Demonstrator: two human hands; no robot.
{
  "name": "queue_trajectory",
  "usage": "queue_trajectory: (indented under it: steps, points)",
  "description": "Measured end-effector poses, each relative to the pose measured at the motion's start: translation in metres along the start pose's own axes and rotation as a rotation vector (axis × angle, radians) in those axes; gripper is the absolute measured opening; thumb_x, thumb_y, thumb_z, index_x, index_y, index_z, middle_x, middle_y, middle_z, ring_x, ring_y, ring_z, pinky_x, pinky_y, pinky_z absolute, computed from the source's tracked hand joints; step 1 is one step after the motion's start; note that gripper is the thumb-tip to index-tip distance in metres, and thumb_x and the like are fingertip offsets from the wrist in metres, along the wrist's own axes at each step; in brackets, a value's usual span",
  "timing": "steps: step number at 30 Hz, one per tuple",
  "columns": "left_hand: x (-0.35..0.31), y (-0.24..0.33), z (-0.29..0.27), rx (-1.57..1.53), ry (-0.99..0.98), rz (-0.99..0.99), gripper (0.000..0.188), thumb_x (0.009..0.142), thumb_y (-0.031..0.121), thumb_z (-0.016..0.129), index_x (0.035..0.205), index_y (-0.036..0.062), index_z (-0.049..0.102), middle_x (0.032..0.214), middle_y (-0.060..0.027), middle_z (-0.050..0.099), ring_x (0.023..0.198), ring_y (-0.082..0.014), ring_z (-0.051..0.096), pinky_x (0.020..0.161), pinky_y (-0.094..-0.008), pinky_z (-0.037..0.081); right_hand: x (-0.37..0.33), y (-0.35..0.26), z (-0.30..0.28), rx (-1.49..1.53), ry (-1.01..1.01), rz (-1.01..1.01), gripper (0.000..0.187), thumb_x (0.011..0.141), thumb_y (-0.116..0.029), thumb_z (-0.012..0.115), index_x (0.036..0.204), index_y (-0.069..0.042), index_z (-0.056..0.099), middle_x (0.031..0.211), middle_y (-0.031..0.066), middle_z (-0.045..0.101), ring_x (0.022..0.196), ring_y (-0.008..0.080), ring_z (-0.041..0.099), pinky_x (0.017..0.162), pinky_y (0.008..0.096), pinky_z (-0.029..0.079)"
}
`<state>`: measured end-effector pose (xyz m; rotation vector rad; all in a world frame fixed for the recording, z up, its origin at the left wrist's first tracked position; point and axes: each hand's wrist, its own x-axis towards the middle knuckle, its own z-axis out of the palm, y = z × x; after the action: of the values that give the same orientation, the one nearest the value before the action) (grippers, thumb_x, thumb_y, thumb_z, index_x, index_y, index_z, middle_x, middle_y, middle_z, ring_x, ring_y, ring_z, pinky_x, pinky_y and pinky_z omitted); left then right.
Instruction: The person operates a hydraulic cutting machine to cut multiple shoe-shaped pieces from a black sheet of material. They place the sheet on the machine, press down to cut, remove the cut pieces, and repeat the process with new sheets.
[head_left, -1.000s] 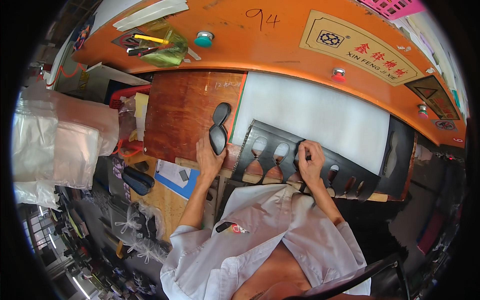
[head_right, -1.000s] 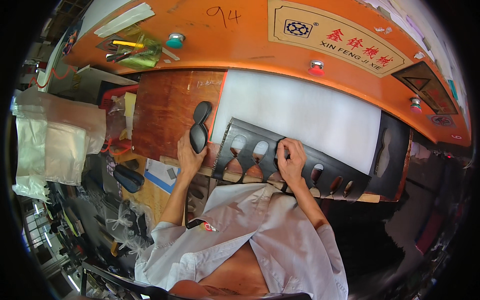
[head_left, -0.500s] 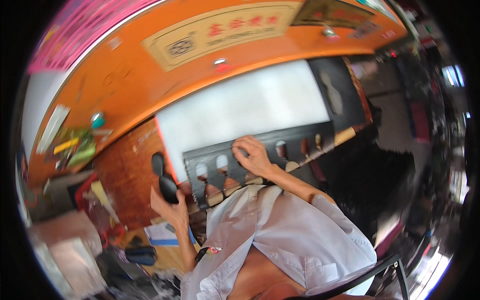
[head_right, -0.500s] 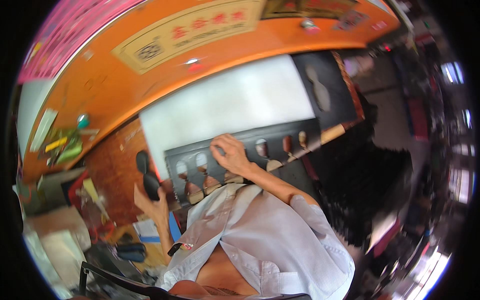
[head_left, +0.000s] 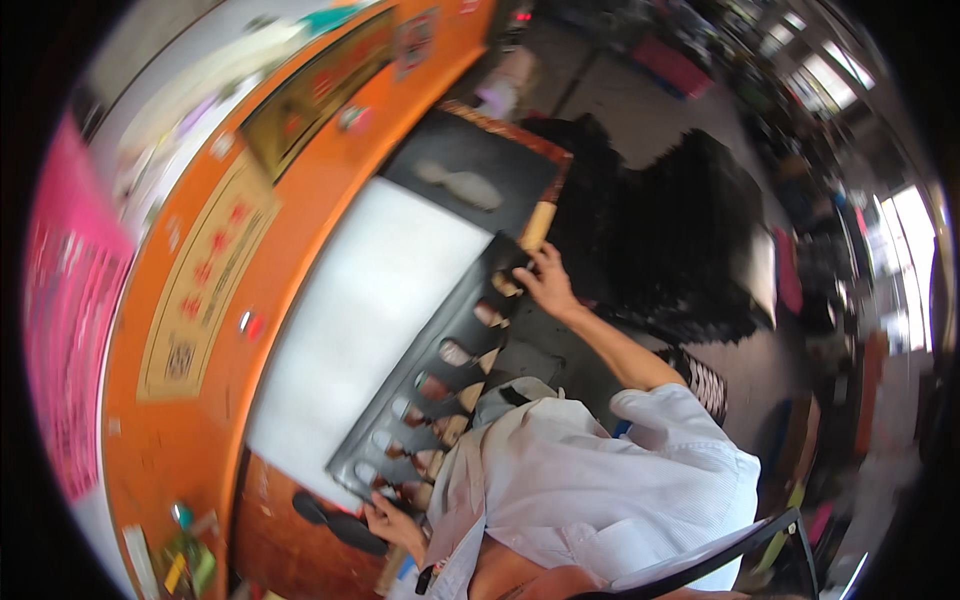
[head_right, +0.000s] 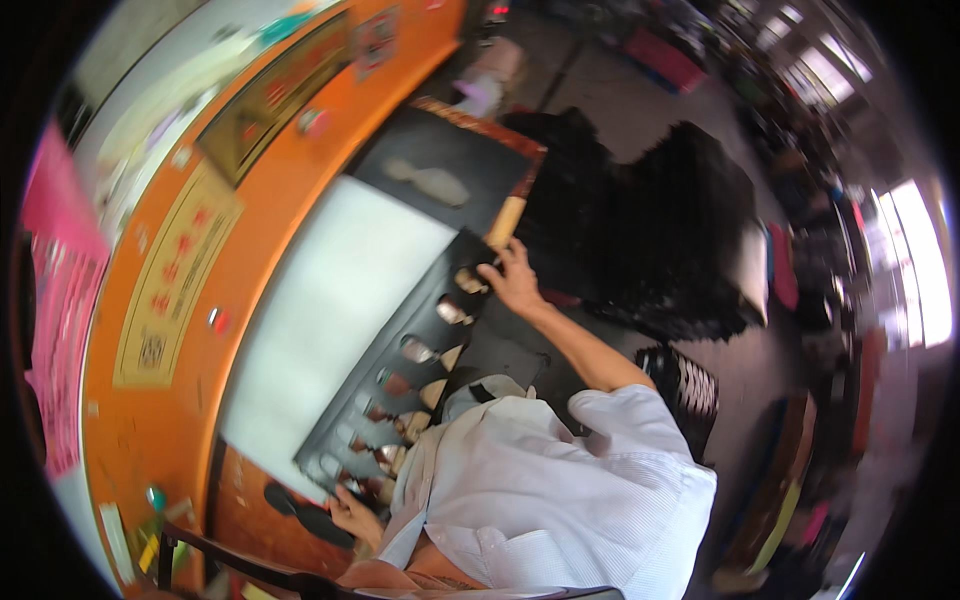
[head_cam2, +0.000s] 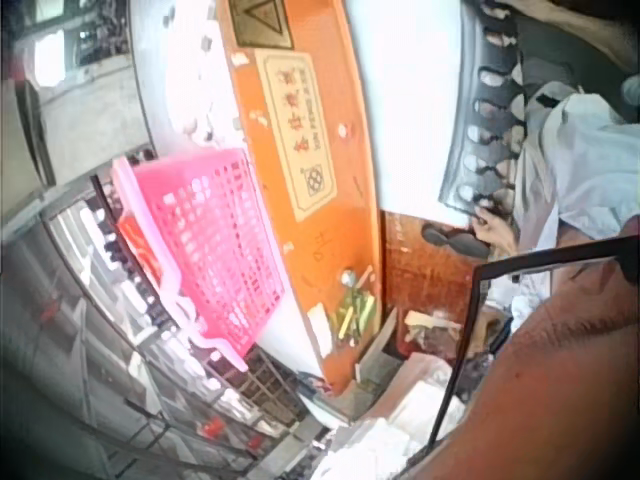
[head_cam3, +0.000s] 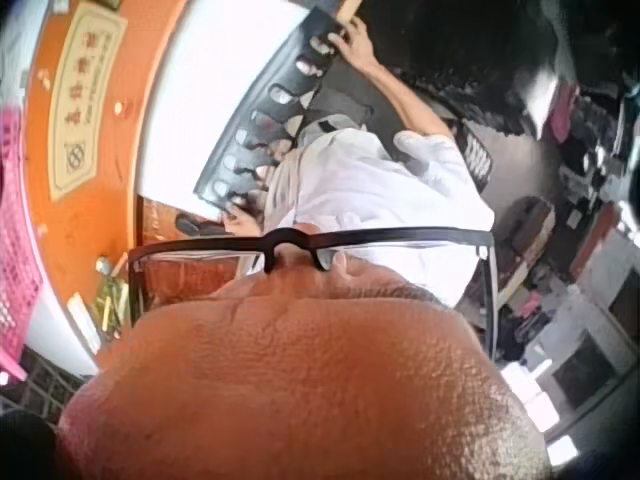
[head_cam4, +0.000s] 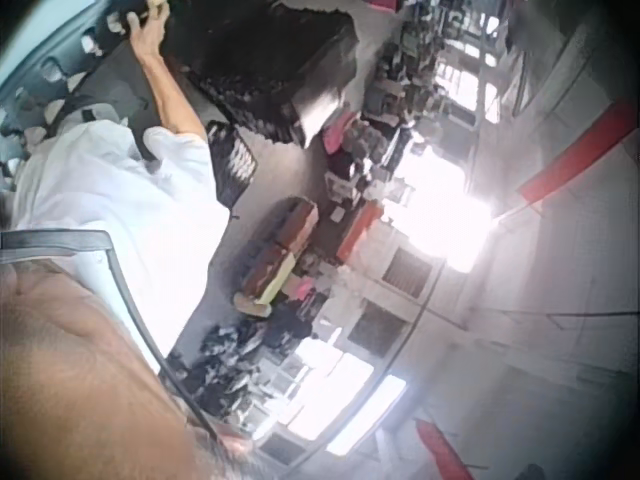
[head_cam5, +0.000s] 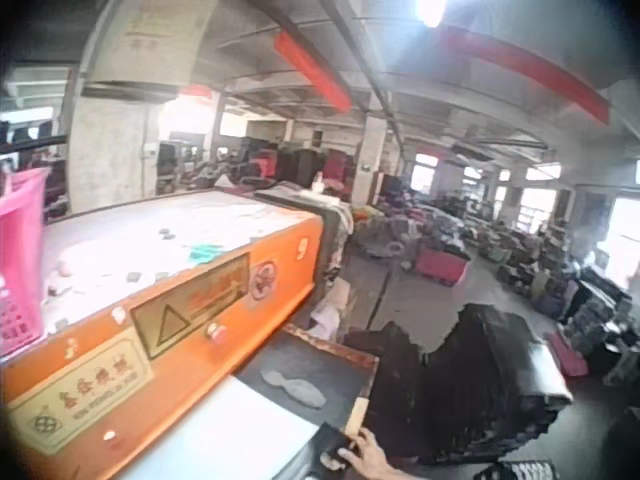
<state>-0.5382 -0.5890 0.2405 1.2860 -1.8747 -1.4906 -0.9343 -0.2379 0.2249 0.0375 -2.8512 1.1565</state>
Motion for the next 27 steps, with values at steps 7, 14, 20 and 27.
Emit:
queue_trajectory:
  steps: [7,14,20,27]
  points:
    - [0.027,0.002,-0.013,0.515,-0.035,0.164,0.050,0.110,0.033,0.058,0.092,-0.0129,0.059,0.070,-0.0100,0.049,0.068,-0.0190,0.041,0.061,-0.0392,0.036,-0.008,0.034,0.009,0.425,-0.098,0.292,0.060,0.084,-0.045,0.088,0.110,0.005,0.069,0.096,0.0105,0.072,0.091,0.0191,0.068,0.082,0.0371,0.055]
    - [-0.001,0.033,0.027,0.691,-0.115,0.468,0.041,0.108,0.027,0.059,0.094,-0.0114,0.062,0.074,-0.0124,0.056,0.069,-0.0222,0.049,0.062,-0.0393,0.041,-0.079,0.103,-0.041,0.471,-0.122,0.145,0.029,0.099,-0.024,0.073,0.092,0.004,0.067,0.076,0.0036,0.057,0.070,0.0093,0.046,0.062,0.0349,0.041]
    - [-0.024,0.065,0.092,0.638,-0.370,0.709,0.034,0.106,0.022,0.060,0.096,-0.0102,0.065,0.078,-0.0144,0.061,0.070,-0.0250,0.056,0.063,-0.0394,0.045,-0.128,0.183,-0.080,0.290,0.526,0.460,0.039,0.097,-0.027,0.072,0.080,0.003,0.053,0.073,0.0171,0.050,0.075,0.0289,0.053,0.069,0.0450,0.043]
    - [-0.058,0.100,0.188,0.386,-1.017,1.034,0.026,0.104,0.016,0.061,0.099,-0.0088,0.069,0.083,-0.0167,0.068,0.071,-0.0282,0.063,0.065,-0.0395,0.050,-0.264,0.260,-0.183,0.269,1.000,0.709,0.042,0.102,-0.024,0.068,0.074,-0.001,0.047,0.064,0.0098,0.041,0.065,0.0174,0.052,0.062,0.0398,0.041]
